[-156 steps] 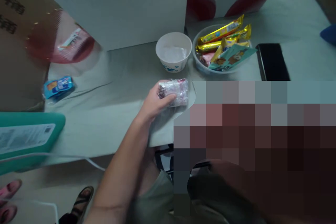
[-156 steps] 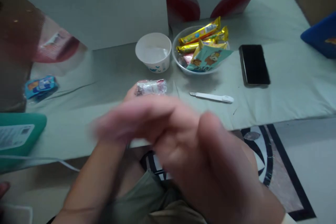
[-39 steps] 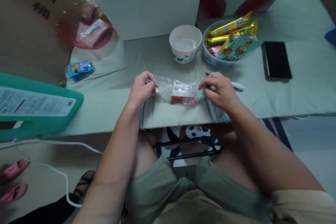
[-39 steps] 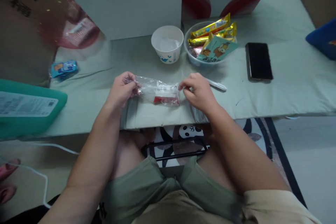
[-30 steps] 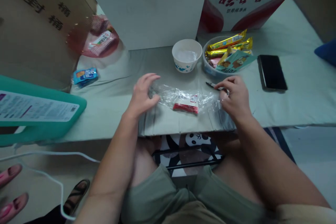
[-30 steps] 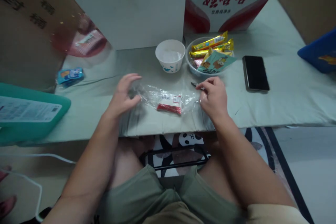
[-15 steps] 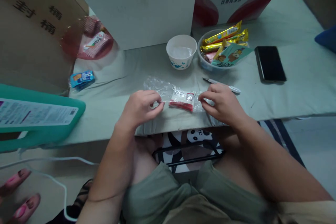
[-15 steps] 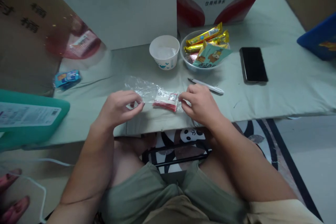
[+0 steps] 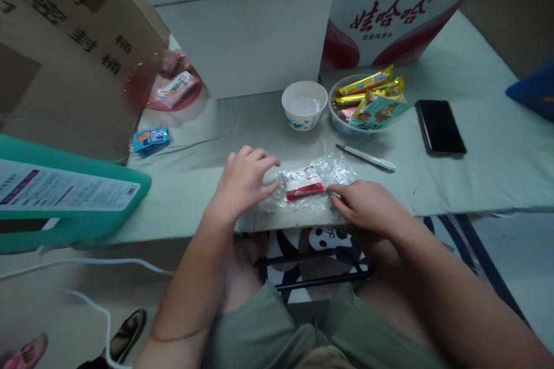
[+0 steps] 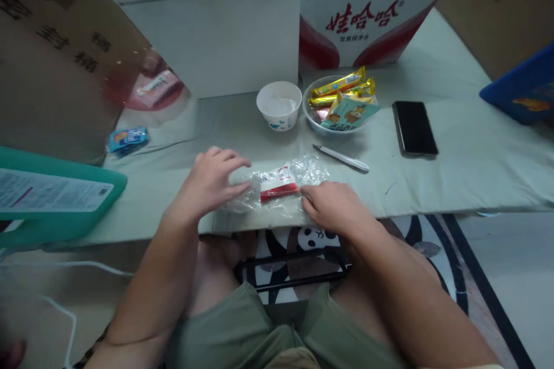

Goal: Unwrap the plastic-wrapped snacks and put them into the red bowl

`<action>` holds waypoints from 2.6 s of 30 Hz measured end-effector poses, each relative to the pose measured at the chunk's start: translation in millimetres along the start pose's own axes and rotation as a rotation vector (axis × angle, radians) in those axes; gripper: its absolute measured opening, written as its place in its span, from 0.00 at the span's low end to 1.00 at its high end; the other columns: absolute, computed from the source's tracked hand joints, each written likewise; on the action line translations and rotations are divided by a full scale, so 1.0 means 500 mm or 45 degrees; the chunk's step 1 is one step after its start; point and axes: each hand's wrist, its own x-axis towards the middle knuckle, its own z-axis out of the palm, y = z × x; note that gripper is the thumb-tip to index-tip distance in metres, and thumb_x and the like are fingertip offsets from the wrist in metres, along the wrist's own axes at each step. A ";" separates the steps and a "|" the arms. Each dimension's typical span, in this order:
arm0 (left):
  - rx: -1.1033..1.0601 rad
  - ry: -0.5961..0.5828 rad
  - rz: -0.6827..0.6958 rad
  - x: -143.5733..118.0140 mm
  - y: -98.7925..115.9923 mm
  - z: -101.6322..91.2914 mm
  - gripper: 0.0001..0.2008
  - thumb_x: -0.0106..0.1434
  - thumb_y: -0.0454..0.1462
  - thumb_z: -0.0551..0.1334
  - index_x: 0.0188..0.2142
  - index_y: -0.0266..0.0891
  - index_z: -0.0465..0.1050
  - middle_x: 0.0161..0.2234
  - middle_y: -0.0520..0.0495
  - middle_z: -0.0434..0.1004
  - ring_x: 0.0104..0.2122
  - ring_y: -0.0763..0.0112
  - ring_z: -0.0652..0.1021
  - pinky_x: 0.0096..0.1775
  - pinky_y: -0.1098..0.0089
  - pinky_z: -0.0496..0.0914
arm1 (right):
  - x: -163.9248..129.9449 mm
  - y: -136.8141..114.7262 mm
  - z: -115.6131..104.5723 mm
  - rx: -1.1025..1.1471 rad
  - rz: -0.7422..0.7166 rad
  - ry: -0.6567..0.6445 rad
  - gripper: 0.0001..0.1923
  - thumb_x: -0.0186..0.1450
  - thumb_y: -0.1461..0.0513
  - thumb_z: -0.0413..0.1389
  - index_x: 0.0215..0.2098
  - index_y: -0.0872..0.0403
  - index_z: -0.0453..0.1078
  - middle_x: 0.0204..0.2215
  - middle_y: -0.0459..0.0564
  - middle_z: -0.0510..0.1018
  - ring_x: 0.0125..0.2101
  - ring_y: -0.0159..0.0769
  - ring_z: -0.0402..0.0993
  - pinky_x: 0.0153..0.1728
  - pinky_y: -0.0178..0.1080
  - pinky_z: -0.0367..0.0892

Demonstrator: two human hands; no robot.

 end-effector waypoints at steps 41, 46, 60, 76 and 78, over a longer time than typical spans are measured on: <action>-0.794 0.112 -0.164 0.085 -0.058 0.072 0.14 0.67 0.38 0.54 0.25 0.41 0.68 0.22 0.52 0.69 0.27 0.69 0.70 0.33 0.68 0.56 | 0.051 0.101 -0.155 0.298 0.072 1.304 0.21 0.61 0.60 0.63 0.53 0.47 0.74 0.52 0.57 0.72 0.50 0.47 0.72 0.49 0.50 0.73; -0.776 0.084 -0.135 0.085 -0.058 0.068 0.15 0.68 0.41 0.54 0.26 0.41 0.70 0.22 0.51 0.70 0.27 0.68 0.70 0.33 0.68 0.57 | 0.171 0.152 -0.244 0.054 0.154 0.749 0.20 0.50 0.64 0.70 0.43 0.49 0.82 0.55 0.57 0.76 0.58 0.65 0.68 0.57 0.71 0.62; -1.376 -0.491 0.213 0.064 -0.075 0.023 0.16 0.67 0.47 0.62 0.40 0.37 0.79 0.39 0.41 0.84 0.28 0.71 0.81 0.37 0.68 0.73 | 0.100 0.021 0.054 1.403 -0.086 0.551 0.41 0.56 0.50 0.67 0.64 0.51 0.63 0.65 0.64 0.70 0.64 0.52 0.70 0.63 0.58 0.66; -1.283 0.476 -0.272 0.099 -0.129 0.035 0.15 0.57 0.46 0.67 0.35 0.37 0.73 0.28 0.48 0.78 0.28 0.72 0.77 0.33 0.71 0.70 | 0.124 0.062 0.028 1.703 0.207 0.583 0.14 0.57 0.51 0.64 0.30 0.51 0.70 0.11 0.35 0.61 0.11 0.26 0.57 0.12 0.30 0.51; -1.557 0.343 -0.243 0.095 -0.129 0.037 0.25 0.53 0.48 0.71 0.46 0.38 0.73 0.37 0.44 0.81 0.35 0.68 0.81 0.37 0.69 0.74 | 0.110 0.068 0.025 1.685 0.241 0.686 0.13 0.59 0.51 0.62 0.31 0.51 0.72 0.13 0.37 0.64 0.12 0.27 0.58 0.13 0.31 0.53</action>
